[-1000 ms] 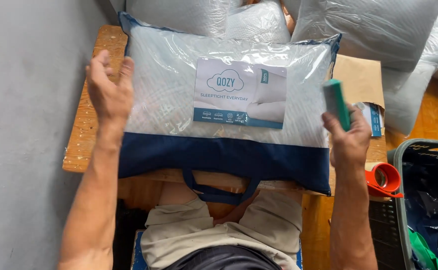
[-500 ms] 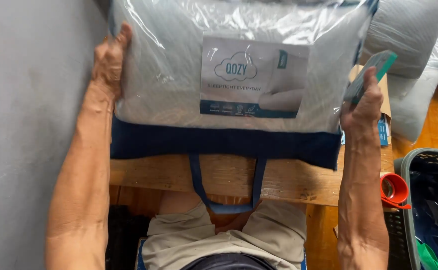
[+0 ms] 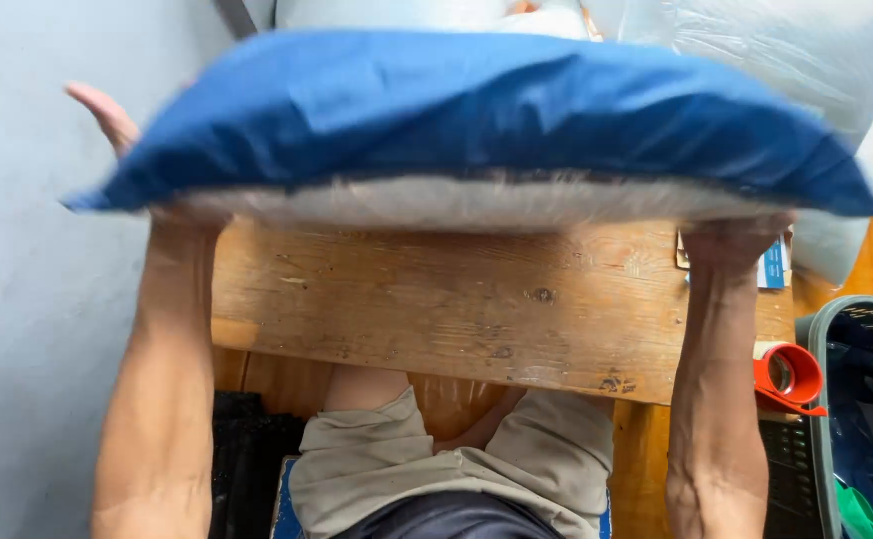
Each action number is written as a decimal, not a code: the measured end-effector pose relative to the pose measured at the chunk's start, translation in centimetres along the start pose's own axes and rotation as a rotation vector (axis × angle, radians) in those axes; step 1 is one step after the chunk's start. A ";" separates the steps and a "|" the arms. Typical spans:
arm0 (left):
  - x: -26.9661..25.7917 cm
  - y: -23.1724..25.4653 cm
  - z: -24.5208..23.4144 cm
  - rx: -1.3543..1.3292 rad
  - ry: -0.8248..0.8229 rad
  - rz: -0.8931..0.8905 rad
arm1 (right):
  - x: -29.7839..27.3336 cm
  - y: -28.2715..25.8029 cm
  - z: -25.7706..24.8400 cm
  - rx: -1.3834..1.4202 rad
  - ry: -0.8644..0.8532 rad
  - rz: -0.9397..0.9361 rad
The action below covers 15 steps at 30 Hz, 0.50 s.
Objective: The person scrubs a blue pillow with a green sponge on a wooden table, then uses a small brush to clean the edges and corners. The pillow is flipped over to clean both sides.
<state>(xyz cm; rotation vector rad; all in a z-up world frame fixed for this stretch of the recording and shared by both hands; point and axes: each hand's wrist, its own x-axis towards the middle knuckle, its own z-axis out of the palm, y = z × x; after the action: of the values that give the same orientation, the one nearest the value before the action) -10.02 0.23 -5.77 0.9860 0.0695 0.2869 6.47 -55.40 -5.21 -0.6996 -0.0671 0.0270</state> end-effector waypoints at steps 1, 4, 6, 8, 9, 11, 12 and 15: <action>-0.8 -0.6 0.0 0.001 0.000 0.003 | -1.8 0.8 -1.1 0.001 -0.002 0.000; -3.4 -2.2 -0.9 -0.191 -0.035 -0.100 | -5.8 2.6 -4.5 -0.025 0.171 0.055; -6.2 -3.3 -2.2 0.115 -0.209 -0.065 | -7.1 2.7 -7.2 -0.062 0.361 0.113; -7.3 -2.6 -2.0 0.365 -0.258 0.008 | -8.7 1.9 -6.3 -0.217 0.211 0.135; -8.1 -2.3 -1.8 0.613 -0.306 0.071 | -9.9 1.3 -6.0 -0.372 0.071 0.158; -8.8 -1.8 -1.2 0.743 -0.262 0.008 | -11.3 -0.1 -5.4 -0.580 0.120 0.119; -9.3 -1.5 -1.0 0.874 -0.217 -0.050 | -12.0 -0.8 -5.0 -0.784 0.164 0.077; -10.1 -1.0 0.0 0.875 -0.147 -0.144 | -15.1 -2.4 -3.9 -1.566 0.209 -0.402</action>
<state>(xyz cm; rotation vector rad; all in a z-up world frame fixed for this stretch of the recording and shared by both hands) -19.47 -2.99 -7.27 1.8575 0.1375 0.0357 -8.35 -60.46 -7.46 -2.2330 -0.0145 -0.5400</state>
